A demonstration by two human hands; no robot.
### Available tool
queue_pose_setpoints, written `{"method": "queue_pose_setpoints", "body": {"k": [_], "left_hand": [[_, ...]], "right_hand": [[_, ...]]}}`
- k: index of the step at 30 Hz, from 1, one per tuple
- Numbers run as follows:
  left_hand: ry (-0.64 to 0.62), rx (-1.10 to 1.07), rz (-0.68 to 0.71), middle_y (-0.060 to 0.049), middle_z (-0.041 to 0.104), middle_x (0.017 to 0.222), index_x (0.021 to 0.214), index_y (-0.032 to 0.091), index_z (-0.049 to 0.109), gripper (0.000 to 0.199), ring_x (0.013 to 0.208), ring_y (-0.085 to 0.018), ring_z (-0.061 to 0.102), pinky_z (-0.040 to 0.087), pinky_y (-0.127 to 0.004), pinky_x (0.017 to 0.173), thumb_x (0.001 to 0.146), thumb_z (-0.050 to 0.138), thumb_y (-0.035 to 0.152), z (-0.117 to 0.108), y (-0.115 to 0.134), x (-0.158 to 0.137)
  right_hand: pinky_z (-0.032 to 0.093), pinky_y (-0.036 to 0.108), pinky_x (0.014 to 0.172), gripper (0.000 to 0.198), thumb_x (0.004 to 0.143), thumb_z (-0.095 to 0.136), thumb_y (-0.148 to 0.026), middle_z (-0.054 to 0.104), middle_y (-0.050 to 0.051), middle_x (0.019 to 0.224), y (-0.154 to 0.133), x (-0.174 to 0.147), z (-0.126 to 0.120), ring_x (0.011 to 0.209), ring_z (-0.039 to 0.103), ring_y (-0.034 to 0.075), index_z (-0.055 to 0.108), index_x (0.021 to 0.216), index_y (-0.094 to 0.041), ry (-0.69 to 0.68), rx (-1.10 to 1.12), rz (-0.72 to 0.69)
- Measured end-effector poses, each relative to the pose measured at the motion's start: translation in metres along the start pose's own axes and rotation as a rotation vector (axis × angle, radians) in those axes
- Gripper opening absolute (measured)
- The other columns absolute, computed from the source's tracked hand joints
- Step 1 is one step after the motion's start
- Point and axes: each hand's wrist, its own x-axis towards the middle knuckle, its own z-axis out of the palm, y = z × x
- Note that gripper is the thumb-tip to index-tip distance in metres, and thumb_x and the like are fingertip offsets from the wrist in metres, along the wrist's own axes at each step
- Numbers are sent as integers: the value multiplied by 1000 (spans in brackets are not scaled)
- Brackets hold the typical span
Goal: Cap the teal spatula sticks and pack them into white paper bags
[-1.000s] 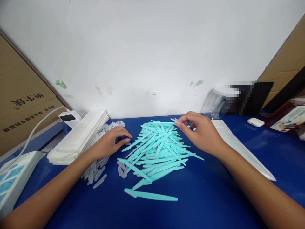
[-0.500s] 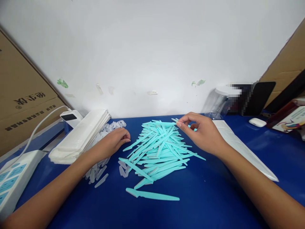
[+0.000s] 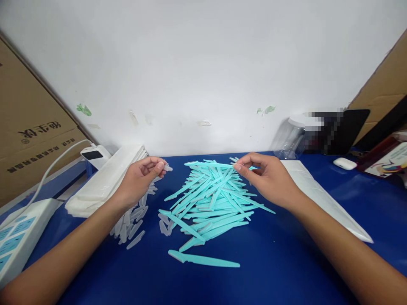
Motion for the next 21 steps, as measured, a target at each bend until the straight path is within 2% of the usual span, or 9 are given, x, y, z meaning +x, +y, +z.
{"method": "queue_pose_setpoints", "body": {"k": [3,6,11,18,21], "left_hand": [[73,-130,-57,-10,83,95,100,16,81,49,86,-21,73,60,-33,81,82,93,60,7,0,-3],[102,-171,-78,-9,83,89,95,16,83,46,84,-21,75,60,-32,79,76,99,54,14,-1,-7],[96,-190,-79,-8,84,83,91,17,84,40,79,-21,77,61,-31,75,76,100,50,22,0,-14],[180,-207,-115,-9,86,90,93,18,86,38,87,-24,81,61,-31,77,77,100,50,22,2,-17],[167,-211,-132,-9,87,91,95,19,86,37,88,-24,82,61,-31,77,78,99,49,22,3,-17]], "right_hand": [[50,33,56,53,89,76,-75,77,8,87,-2,-2,3,60,61,17,80,87,-22,-40,31,11],[49,33,57,55,88,76,-77,78,8,88,-4,-3,5,62,60,17,80,88,-22,-63,47,14],[49,33,57,55,89,75,-77,78,8,90,-5,-4,5,62,60,17,81,88,-22,-72,54,12],[50,33,59,49,92,75,-71,78,7,89,-4,-3,3,63,61,17,80,87,-23,-59,37,14],[50,33,59,50,92,75,-72,78,7,89,-4,-3,3,64,61,18,80,86,-23,-60,36,9]]}}
